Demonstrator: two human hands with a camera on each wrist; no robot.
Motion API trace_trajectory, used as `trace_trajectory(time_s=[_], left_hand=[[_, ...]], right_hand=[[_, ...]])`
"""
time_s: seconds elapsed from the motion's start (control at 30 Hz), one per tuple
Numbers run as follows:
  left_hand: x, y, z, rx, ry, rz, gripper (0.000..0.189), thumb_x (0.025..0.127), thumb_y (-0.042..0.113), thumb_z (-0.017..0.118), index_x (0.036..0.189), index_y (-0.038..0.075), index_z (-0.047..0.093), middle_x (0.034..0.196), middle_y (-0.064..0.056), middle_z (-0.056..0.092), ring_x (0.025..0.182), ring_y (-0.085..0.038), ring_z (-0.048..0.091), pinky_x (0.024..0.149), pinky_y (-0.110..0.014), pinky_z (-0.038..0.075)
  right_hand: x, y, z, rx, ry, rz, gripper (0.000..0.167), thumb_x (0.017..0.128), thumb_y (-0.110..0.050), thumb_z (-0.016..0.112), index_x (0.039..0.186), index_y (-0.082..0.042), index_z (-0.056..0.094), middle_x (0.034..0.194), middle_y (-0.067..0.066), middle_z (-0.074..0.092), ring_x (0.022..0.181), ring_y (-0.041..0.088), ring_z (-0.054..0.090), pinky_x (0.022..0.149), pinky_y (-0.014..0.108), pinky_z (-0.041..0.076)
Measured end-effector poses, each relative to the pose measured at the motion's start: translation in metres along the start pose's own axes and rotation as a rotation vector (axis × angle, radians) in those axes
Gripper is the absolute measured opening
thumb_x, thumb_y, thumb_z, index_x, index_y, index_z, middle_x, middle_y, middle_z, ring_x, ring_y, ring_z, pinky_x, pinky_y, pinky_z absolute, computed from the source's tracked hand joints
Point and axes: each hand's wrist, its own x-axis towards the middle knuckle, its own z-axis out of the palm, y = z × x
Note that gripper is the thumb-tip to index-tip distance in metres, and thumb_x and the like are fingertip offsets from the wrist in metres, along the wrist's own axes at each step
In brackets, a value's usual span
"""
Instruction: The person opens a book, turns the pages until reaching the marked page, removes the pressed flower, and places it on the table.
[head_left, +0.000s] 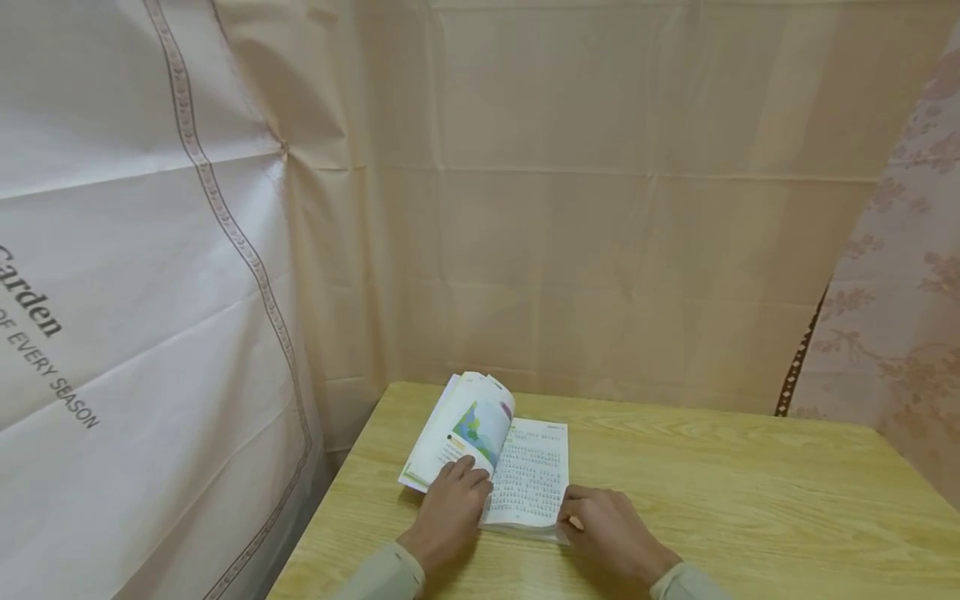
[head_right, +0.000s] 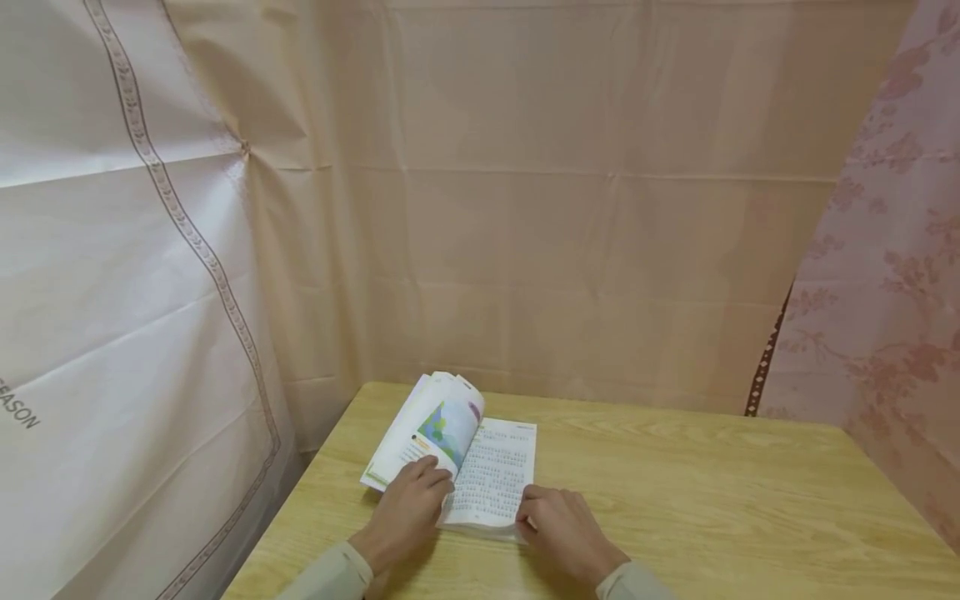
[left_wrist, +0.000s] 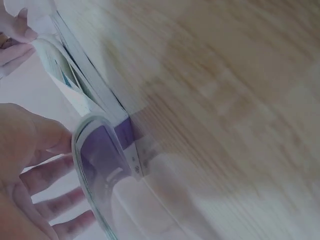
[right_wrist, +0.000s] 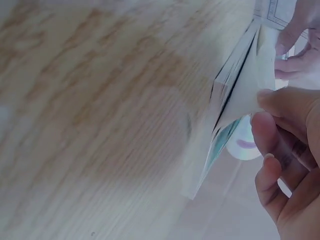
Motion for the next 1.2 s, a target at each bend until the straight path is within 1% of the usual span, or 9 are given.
trace_trajectory(time_s=[0.07,0.17,0.3,0.57,0.77,0.87,1.0,1.1,1.2], left_hand=[[0.0002,0.0024,-0.0004,-0.006,-0.001,-0.001,0.011,0.093,0.024,0.076,0.097,0.014,0.076,0.112,0.001,0.072,0.112,-0.024,0.060,0.094,-0.042,0.053],[0.0006,0.0056,0.0000,-0.013,0.005,-0.021,0.039,0.096,0.054,0.066,0.087,0.016,0.074,0.105,0.002,0.070,0.101,-0.022,0.058,0.084,-0.039,0.053],[-0.0001,0.0080,0.0007,-0.007,0.017,-0.031,0.062,0.086,0.076,0.061,0.085,0.015,0.074,0.102,0.001,0.068,0.095,-0.024,0.058,0.077,-0.039,0.054],[-0.0016,0.0092,0.0024,0.025,0.037,-0.034,0.041,0.089,0.056,0.073,0.078,0.017,0.069,0.093,0.004,0.062,0.093,-0.023,0.055,0.071,-0.036,0.050],[0.0002,0.0088,0.0041,-0.012,0.047,-0.094,0.022,0.095,0.032,0.069,0.081,0.016,0.066,0.094,0.003,0.065,0.090,-0.022,0.054,0.069,-0.036,0.047],[0.0024,0.0081,0.0038,0.017,0.002,-0.147,0.021,0.098,0.032,0.064,0.096,0.013,0.070,0.097,0.000,0.069,0.090,-0.023,0.056,0.069,-0.036,0.049],[0.0060,0.0061,0.0013,0.036,-0.051,-0.213,0.038,0.101,0.037,0.060,0.122,0.006,0.067,0.099,-0.004,0.072,0.088,-0.024,0.060,0.070,-0.037,0.050],[0.0071,0.0041,0.0011,0.019,-0.015,-0.235,0.049,0.098,0.034,0.066,0.135,0.003,0.058,0.096,-0.005,0.073,0.085,-0.023,0.063,0.070,-0.037,0.052],[0.0057,0.0018,0.0035,0.014,0.083,-0.224,0.059,0.091,0.027,0.075,0.139,0.003,0.050,0.086,-0.005,0.073,0.076,-0.022,0.065,0.061,-0.035,0.051]], right_hand=[[-0.0007,-0.0002,-0.0012,0.032,0.013,0.018,0.009,0.085,-0.012,0.083,0.084,-0.020,0.080,0.090,-0.017,0.066,0.070,-0.006,0.053,0.062,0.022,0.050],[-0.0008,-0.0004,-0.0033,0.055,0.030,0.037,0.011,0.084,-0.014,0.085,0.082,-0.023,0.078,0.089,-0.019,0.064,0.073,-0.005,0.056,0.062,0.023,0.051],[0.0003,-0.0008,-0.0041,0.037,0.063,0.026,0.013,0.084,-0.016,0.085,0.082,-0.026,0.076,0.089,-0.019,0.065,0.072,-0.006,0.055,0.060,0.022,0.050],[0.0011,-0.0022,-0.0010,-0.007,0.227,-0.069,0.013,0.082,-0.017,0.087,0.087,-0.022,0.076,0.095,-0.013,0.068,0.065,-0.010,0.048,0.054,0.014,0.044],[0.0021,-0.0021,-0.0001,0.024,0.276,-0.048,0.042,0.079,-0.013,0.089,0.117,-0.014,0.072,0.118,-0.003,0.064,0.059,-0.012,0.043,0.051,0.011,0.041],[0.0008,-0.0025,-0.0004,0.014,0.237,-0.029,0.047,0.080,-0.016,0.089,0.123,-0.012,0.070,0.121,-0.001,0.063,0.059,-0.012,0.043,0.051,0.013,0.042],[-0.0020,-0.0032,0.0000,0.007,0.111,0.017,0.041,0.083,-0.024,0.086,0.120,-0.014,0.071,0.121,-0.001,0.062,0.061,-0.009,0.044,0.055,0.018,0.044],[-0.0042,-0.0034,0.0011,-0.001,0.020,0.056,0.039,0.086,-0.029,0.084,0.120,-0.016,0.072,0.122,-0.003,0.062,0.069,-0.004,0.049,0.062,0.023,0.049],[-0.0063,-0.0034,0.0025,-0.021,-0.024,0.075,0.038,0.086,-0.031,0.083,0.120,-0.017,0.072,0.122,-0.005,0.062,0.081,0.003,0.056,0.071,0.030,0.054]])
